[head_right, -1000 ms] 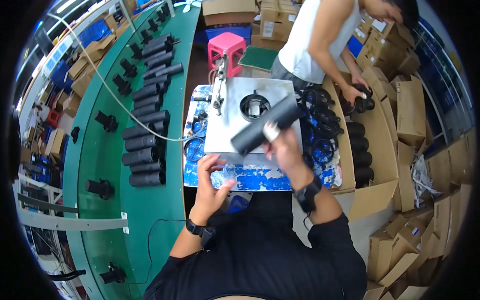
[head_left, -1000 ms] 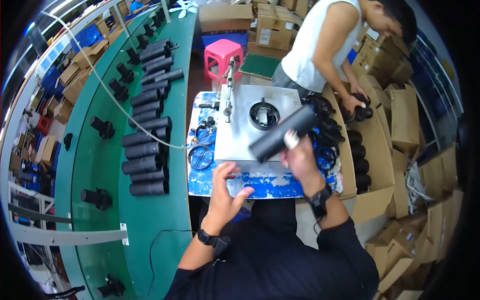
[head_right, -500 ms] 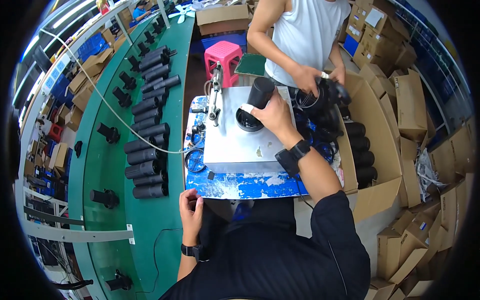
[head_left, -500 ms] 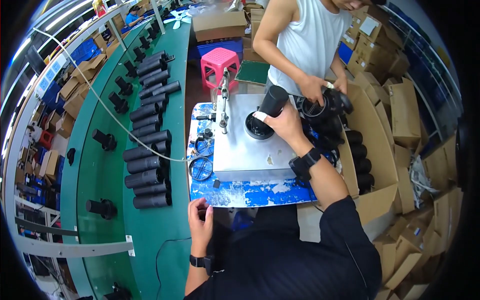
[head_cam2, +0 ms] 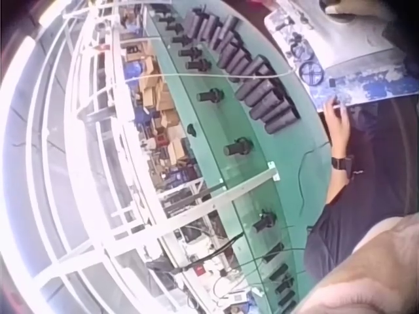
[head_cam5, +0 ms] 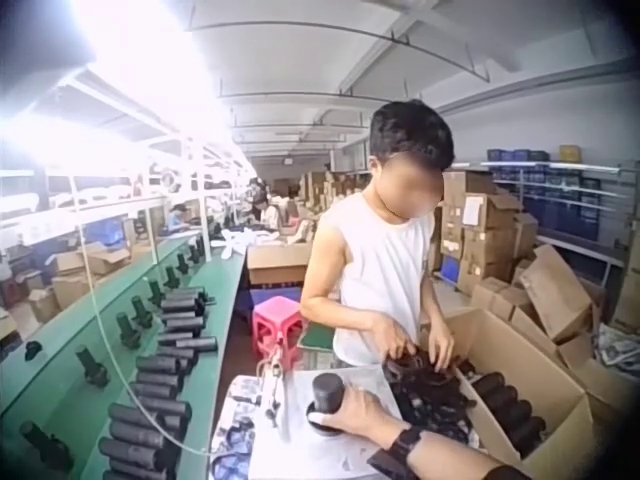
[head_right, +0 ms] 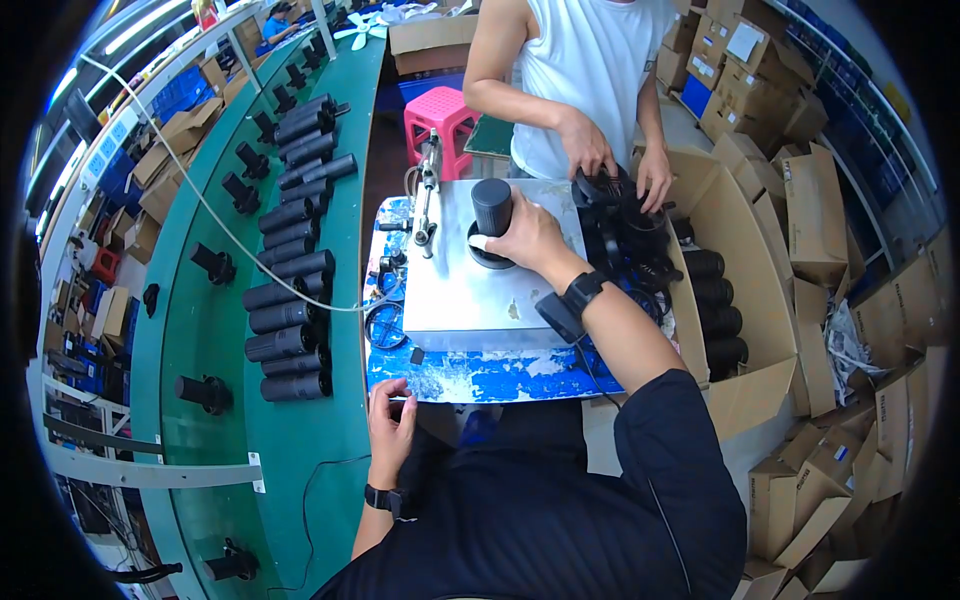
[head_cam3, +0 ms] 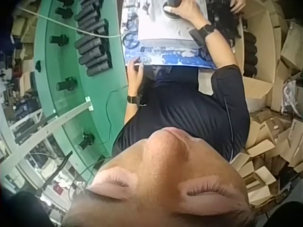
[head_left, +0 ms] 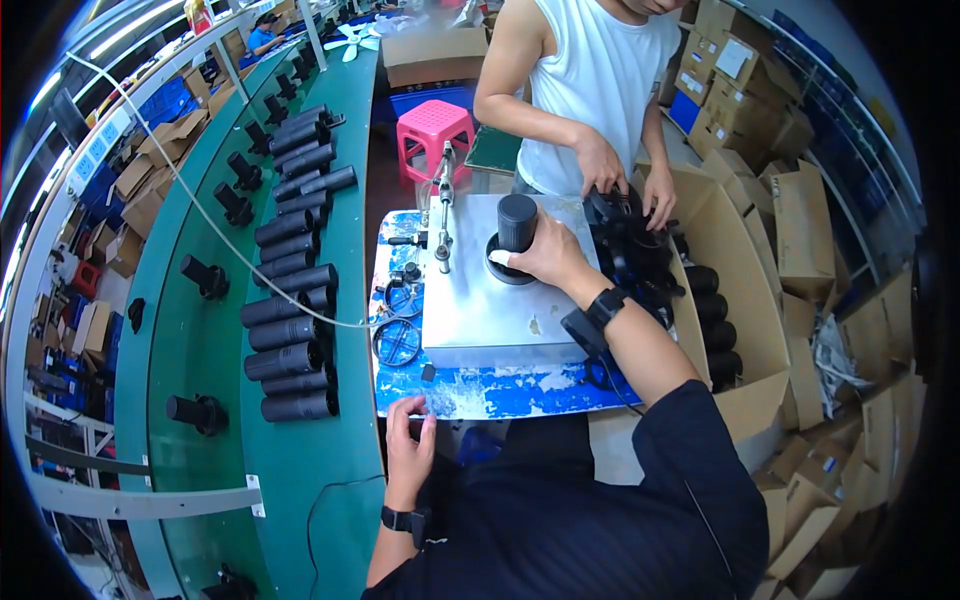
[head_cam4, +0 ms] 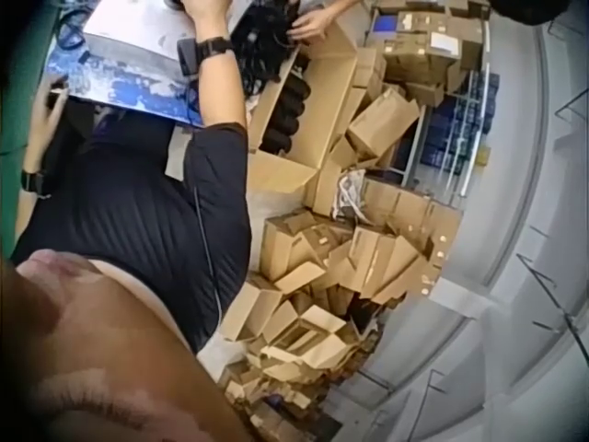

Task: Assembling black cylindrical components onto electronic fixtures at a production line.

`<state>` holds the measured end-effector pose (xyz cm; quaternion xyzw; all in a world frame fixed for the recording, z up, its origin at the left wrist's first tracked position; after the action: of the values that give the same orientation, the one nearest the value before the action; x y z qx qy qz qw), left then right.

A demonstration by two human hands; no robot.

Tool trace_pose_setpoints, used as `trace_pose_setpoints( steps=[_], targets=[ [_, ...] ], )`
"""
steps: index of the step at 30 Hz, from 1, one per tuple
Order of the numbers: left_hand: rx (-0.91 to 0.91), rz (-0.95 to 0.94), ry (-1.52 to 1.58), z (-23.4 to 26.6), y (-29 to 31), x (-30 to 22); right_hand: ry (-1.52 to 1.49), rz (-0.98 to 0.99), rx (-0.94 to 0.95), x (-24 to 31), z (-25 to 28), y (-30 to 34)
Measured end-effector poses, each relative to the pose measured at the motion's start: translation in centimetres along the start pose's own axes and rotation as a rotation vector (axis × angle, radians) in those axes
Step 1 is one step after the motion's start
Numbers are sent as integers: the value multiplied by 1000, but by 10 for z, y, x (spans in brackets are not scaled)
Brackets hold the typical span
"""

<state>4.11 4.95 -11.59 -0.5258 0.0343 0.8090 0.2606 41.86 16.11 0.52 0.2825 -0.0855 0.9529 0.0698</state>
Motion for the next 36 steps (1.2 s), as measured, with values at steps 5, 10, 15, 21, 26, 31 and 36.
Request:
trace_pose_setpoints(
  steps=[5,10,15,21,26,31,36],
  targets=[
    [19,4,-5,-3,2,-9,-41,2,-52,-9,-6,6],
    [35,-36,-61,-4,6,-2,2,30,-179,-8,-4,5],
    [40,25,10,-2,8,-2,-145,237,23,-12,16,-3],
    [18,-84,-54,19,-27,-22,-313,292,131,-26,16,-5],
    [-31,-292,-163,42,-136,-29,-217,150,-22,-11,16,16],
    [62,-233,-342,36,-270,15,-140,162,-204,-7,-2,15],
    [86,-143,-339,21,-321,78,-223,138,-79,-3,8,17]
  ],
)
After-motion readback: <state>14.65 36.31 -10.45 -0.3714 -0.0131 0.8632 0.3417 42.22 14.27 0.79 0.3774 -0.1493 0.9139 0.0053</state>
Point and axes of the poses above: each hand's wrist, its own y-axis away from the middle knuckle, its own z-axis out of the back of the hand, x = y × z, the point moved 3 cm from there along -y, towards the middle knuckle, and after that the axes turned 9 degrees about x, right-handed, at the moved point
